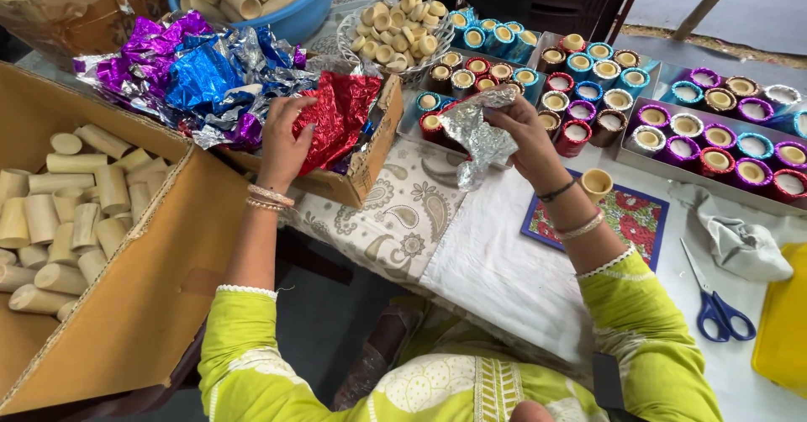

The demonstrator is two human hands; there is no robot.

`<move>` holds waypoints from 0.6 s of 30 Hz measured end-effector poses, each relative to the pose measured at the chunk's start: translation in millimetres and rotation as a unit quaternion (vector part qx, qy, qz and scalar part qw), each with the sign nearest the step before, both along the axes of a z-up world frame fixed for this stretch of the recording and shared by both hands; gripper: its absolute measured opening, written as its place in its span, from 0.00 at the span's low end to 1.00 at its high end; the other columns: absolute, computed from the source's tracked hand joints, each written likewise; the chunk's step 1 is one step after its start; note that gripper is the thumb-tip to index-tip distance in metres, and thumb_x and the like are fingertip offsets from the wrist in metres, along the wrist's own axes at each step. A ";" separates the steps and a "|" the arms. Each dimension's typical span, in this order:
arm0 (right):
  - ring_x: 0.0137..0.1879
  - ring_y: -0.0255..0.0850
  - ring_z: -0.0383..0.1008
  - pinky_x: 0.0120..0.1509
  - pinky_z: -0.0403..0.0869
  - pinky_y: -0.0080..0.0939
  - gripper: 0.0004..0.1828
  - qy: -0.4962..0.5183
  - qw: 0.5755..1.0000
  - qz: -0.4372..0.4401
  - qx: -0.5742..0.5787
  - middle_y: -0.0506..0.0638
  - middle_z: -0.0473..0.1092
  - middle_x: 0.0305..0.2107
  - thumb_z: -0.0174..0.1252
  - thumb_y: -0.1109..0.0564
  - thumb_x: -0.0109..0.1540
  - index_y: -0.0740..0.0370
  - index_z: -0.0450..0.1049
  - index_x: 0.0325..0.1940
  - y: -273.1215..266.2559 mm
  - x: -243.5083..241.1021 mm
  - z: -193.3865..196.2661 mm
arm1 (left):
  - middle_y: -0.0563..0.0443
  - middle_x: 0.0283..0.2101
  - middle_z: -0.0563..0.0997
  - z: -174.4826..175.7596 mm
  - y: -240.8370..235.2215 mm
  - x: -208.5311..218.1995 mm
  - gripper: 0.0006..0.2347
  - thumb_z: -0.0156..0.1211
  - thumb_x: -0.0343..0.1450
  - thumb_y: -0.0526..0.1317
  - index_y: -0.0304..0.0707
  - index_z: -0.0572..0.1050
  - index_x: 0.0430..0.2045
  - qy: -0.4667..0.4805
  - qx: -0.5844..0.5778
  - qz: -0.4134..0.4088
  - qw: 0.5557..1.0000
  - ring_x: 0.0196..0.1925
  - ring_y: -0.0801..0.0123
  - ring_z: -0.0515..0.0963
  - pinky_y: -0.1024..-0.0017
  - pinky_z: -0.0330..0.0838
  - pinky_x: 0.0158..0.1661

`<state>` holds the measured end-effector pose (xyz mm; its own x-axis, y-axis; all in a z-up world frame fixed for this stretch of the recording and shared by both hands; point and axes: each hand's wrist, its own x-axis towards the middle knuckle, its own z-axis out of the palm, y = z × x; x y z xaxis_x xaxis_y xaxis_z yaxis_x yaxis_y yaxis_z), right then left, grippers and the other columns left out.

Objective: Wrapping small decorative cups in colorful foil and securing them with tape.

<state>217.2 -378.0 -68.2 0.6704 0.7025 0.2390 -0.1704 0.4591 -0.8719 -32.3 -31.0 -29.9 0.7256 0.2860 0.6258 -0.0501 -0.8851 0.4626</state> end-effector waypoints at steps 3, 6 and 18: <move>0.47 0.35 0.78 0.51 0.79 0.35 0.12 0.016 1.000 0.010 0.004 0.49 0.75 0.45 0.55 0.66 0.69 0.63 0.71 0.58 -6.2 2.1 -1.2 | 0.47 0.55 0.76 7.0 -3.0 -2.5 0.20 0.64 0.71 0.24 0.42 0.74 0.56 -0.045 -0.009 -0.018 0.999 0.58 0.57 0.80 0.64 0.76 0.57; 0.48 0.34 0.77 0.55 0.81 0.36 0.12 0.017 0.999 0.013 0.040 0.47 0.72 0.44 0.54 0.65 0.68 0.61 0.67 0.56 -9.0 -7.1 7.1 | 0.49 0.60 0.78 5.2 -2.1 -1.3 0.21 0.64 0.71 0.24 0.43 0.73 0.58 -0.063 -0.048 -0.038 0.996 0.62 0.58 0.80 0.66 0.75 0.60; 0.45 0.32 0.67 0.50 0.70 0.33 0.15 -0.221 0.956 -0.070 -0.179 0.46 0.70 0.38 0.65 0.59 0.71 0.71 0.70 0.56 -7.7 -17.6 -3.7 | 0.43 0.64 0.71 33.3 -73.6 15.0 0.26 0.66 0.70 0.26 0.37 0.63 0.63 -0.171 -0.123 -0.087 0.974 0.64 0.56 0.75 0.61 0.75 0.63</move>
<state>199.6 -385.7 -72.0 0.6525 0.7033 0.2820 0.2927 0.1094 -0.9499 -17.3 -104.6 3.4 0.5375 0.3493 0.7676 -0.3784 -0.7136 0.5896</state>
